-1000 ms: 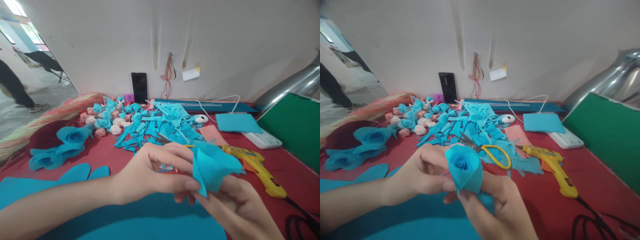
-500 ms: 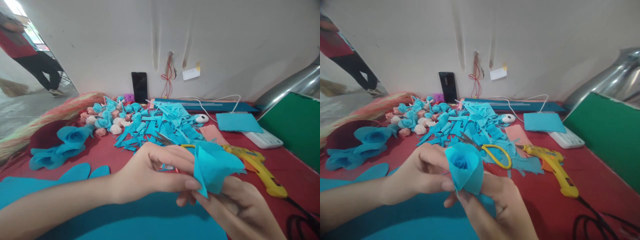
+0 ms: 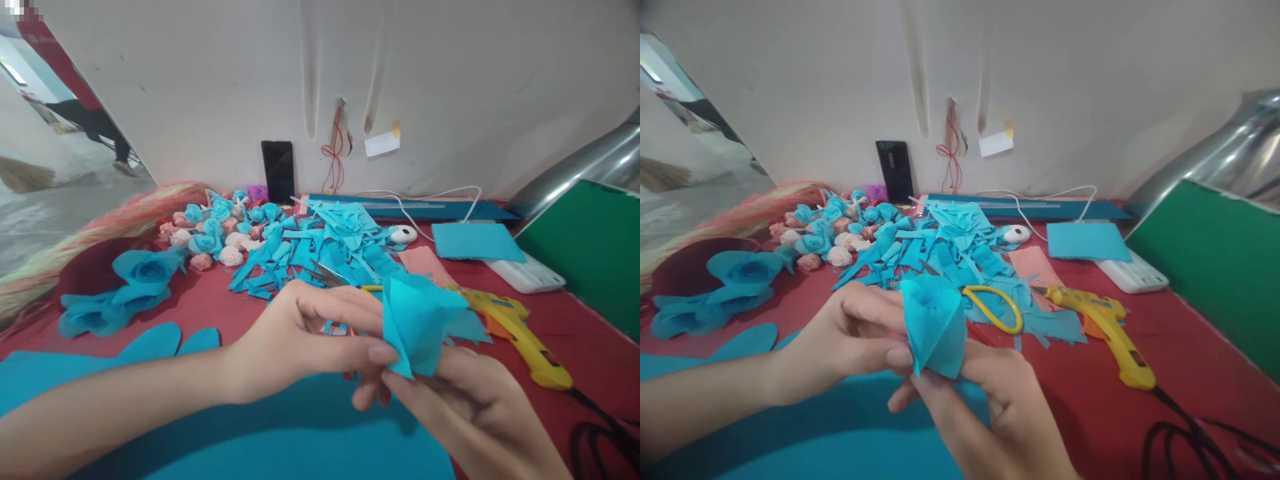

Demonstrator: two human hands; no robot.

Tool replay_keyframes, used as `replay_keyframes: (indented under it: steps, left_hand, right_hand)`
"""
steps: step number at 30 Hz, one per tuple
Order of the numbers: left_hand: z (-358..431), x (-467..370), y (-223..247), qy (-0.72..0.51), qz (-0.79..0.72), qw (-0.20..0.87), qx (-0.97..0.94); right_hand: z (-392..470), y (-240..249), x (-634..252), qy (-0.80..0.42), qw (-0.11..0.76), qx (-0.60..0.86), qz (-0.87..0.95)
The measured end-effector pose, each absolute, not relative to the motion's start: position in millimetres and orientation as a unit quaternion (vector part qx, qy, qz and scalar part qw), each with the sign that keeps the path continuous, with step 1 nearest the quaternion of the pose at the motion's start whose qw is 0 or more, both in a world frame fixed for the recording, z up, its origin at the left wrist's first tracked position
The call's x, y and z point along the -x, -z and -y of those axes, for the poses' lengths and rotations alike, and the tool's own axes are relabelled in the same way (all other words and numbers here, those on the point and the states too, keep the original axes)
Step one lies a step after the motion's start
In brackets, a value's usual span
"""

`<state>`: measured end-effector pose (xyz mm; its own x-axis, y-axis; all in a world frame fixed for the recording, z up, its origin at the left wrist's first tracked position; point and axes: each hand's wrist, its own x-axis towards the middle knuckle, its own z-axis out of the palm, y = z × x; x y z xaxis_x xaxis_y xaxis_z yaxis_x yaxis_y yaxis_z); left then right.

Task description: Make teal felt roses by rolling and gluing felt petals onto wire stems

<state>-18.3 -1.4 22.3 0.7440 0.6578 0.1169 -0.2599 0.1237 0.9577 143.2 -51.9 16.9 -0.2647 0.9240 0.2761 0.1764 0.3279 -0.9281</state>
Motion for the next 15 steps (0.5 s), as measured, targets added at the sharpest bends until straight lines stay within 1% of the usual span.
replay_keyframes:
  steps: [5,11,15]
  left_hand:
    - [-0.4,17.9,-19.9,-0.302,-0.176,0.734,-0.582]
    - [-1.6,17.5,-15.5,-0.3,-0.16,0.749,-0.568]
    - [-0.1,16.8,-15.2,-0.305,-0.174,0.744,-0.568]
  right_hand:
    - [56.0,-15.4,-145.5,-0.417,0.442,0.433,0.665]
    - [53.4,-17.0,-140.0,-0.355,0.43,0.513,0.653]
    - [50.2,-19.0,-136.6,-0.328,0.436,0.523,0.654]
